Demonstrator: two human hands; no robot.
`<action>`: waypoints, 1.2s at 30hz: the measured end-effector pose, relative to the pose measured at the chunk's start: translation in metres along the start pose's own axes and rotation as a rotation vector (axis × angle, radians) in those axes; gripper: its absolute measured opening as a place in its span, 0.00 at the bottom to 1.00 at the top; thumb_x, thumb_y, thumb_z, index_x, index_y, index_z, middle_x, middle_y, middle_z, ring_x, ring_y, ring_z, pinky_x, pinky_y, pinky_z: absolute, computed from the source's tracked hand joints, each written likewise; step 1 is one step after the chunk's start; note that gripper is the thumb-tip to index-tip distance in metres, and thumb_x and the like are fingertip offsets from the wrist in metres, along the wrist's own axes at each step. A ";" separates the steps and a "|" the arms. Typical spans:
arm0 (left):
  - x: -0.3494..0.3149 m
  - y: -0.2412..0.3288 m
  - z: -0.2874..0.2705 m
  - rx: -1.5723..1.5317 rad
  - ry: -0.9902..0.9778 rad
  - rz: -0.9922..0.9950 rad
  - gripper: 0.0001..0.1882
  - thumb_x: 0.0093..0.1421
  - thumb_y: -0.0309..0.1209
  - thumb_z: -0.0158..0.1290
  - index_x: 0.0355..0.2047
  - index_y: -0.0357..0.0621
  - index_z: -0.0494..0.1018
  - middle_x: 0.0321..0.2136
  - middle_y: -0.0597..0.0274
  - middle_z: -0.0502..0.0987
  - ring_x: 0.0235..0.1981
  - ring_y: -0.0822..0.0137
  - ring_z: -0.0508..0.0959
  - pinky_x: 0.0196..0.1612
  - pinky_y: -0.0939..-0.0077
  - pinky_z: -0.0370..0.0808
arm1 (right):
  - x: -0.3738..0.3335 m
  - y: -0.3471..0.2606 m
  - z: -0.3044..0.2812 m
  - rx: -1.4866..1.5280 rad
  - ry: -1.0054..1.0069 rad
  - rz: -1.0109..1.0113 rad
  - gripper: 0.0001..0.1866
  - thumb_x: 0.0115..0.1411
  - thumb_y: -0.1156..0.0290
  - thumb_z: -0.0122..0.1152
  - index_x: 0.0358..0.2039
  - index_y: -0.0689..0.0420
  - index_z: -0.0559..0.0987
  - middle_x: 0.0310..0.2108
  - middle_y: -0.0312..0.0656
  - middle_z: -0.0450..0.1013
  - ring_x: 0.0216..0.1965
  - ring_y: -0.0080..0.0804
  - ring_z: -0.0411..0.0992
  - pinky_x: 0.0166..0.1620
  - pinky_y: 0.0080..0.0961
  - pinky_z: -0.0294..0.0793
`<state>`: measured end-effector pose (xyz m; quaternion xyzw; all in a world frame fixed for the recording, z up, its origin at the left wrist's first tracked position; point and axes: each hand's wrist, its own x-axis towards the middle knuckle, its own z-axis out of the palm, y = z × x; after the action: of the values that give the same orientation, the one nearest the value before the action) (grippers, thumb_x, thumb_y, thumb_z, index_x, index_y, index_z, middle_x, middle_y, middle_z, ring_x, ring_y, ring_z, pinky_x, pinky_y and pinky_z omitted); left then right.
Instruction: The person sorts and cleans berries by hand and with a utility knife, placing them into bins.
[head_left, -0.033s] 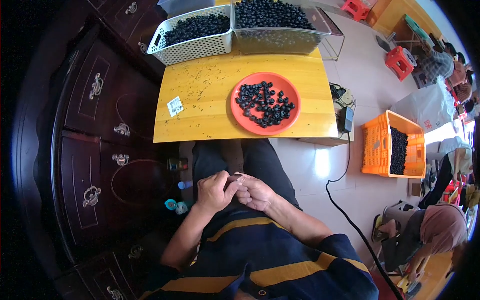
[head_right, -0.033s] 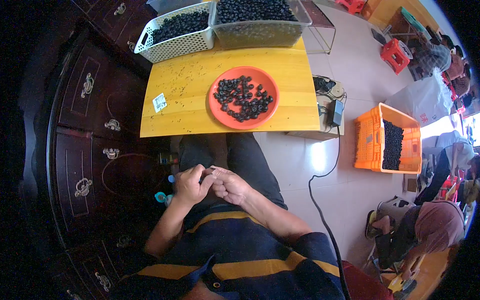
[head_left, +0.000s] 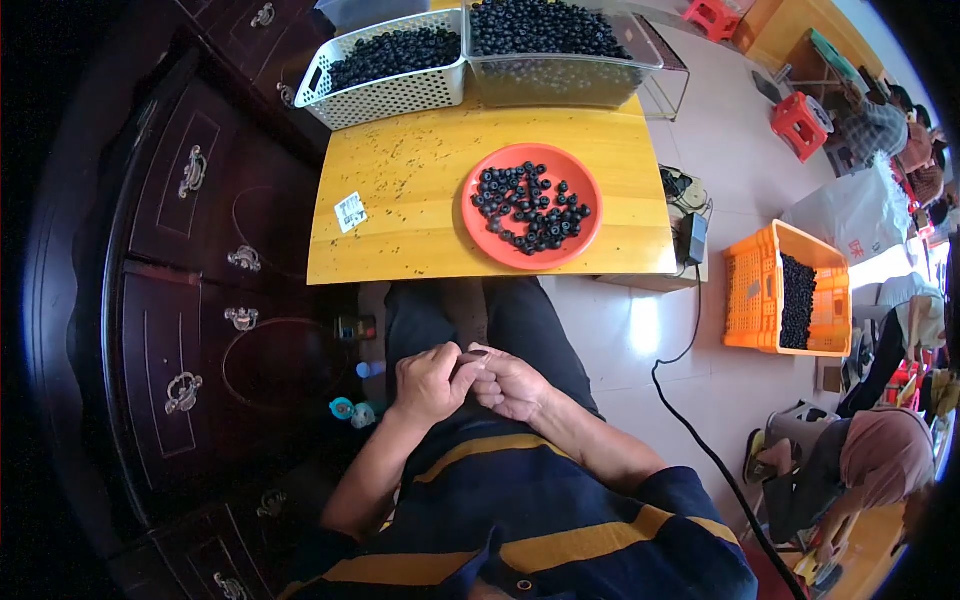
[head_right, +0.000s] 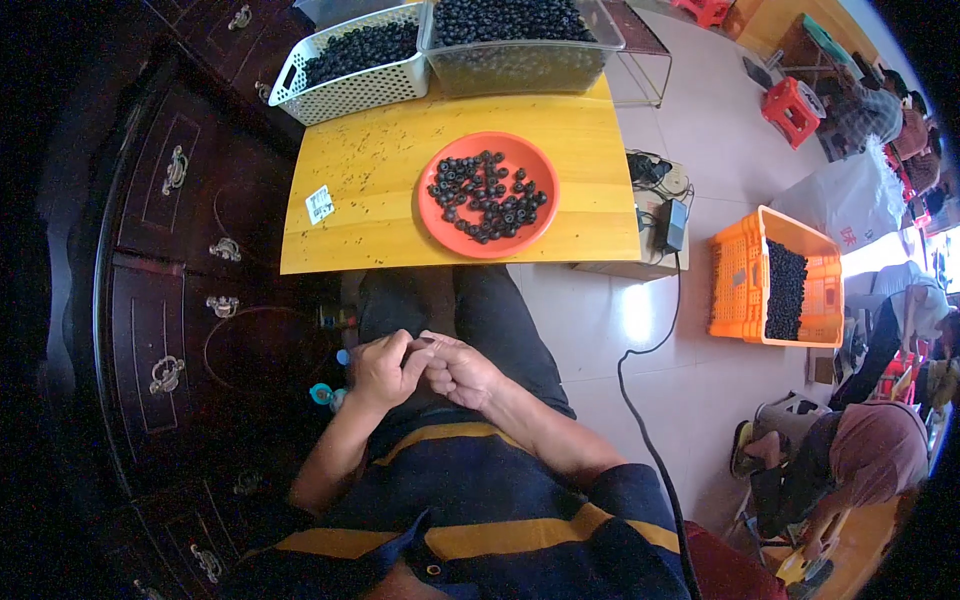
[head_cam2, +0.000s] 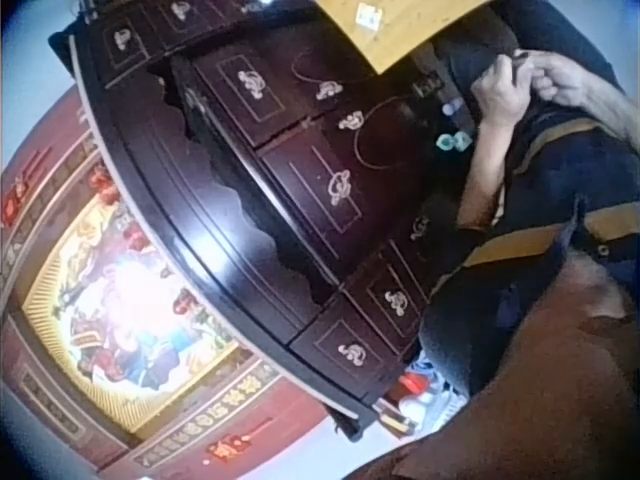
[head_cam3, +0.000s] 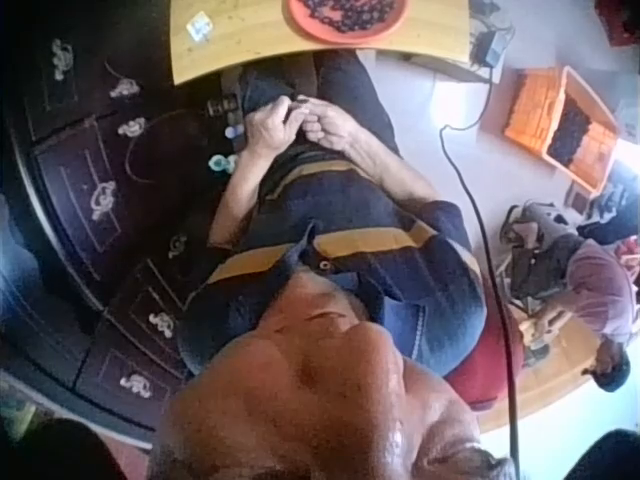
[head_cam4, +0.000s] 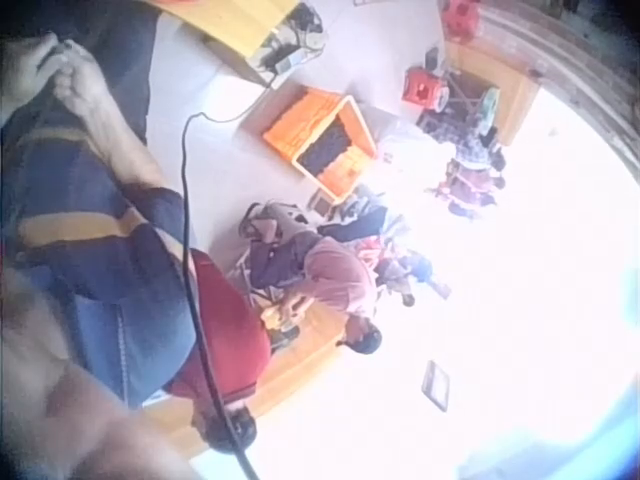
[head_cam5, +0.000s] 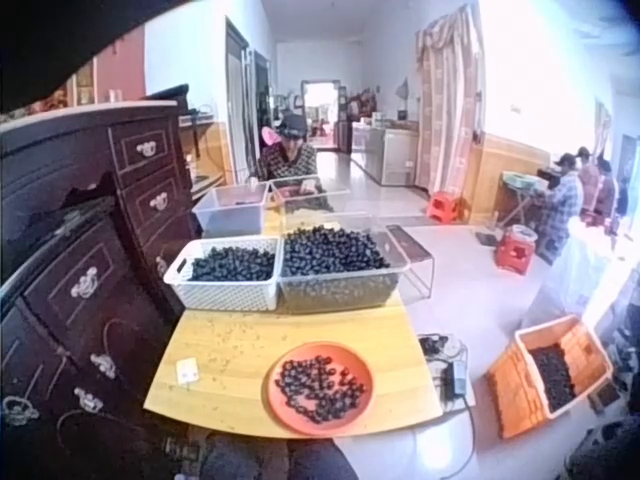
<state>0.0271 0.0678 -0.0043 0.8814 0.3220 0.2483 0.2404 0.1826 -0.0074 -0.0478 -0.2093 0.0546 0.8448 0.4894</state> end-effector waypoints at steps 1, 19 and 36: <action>-0.001 -0.002 0.002 0.000 -0.001 -0.003 0.20 0.62 0.44 0.60 0.25 0.40 0.70 0.20 0.48 0.75 0.22 0.46 0.79 0.22 0.60 0.72 | 0.001 0.000 -0.001 0.001 0.001 0.003 0.08 0.72 0.61 0.53 0.43 0.50 0.74 0.21 0.23 0.58 0.19 0.11 0.53 0.20 0.10 0.51; 0.016 0.002 -0.033 -0.527 0.049 -0.262 0.13 0.58 0.27 0.63 0.43 0.36 0.76 0.22 0.70 0.71 0.24 0.78 0.69 0.29 0.81 0.68 | 0.011 -0.013 0.019 0.206 -0.202 -0.061 0.14 0.70 0.52 0.55 0.38 0.49 0.74 0.20 0.24 0.56 0.20 0.14 0.54 0.20 0.12 0.53; 0.157 -0.041 -0.127 0.202 -0.024 -0.129 0.15 0.58 0.41 0.61 0.27 0.42 0.76 0.20 0.54 0.79 0.21 0.59 0.80 0.27 0.64 0.74 | 0.025 0.000 -0.011 0.096 0.198 0.086 0.18 0.73 0.53 0.49 0.41 0.55 0.76 0.24 0.28 0.63 0.23 0.21 0.60 0.25 0.18 0.61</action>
<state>0.0387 0.2366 0.1126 0.8815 0.3985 0.1877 0.1697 0.1752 0.0095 -0.0674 -0.2656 0.1518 0.8367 0.4543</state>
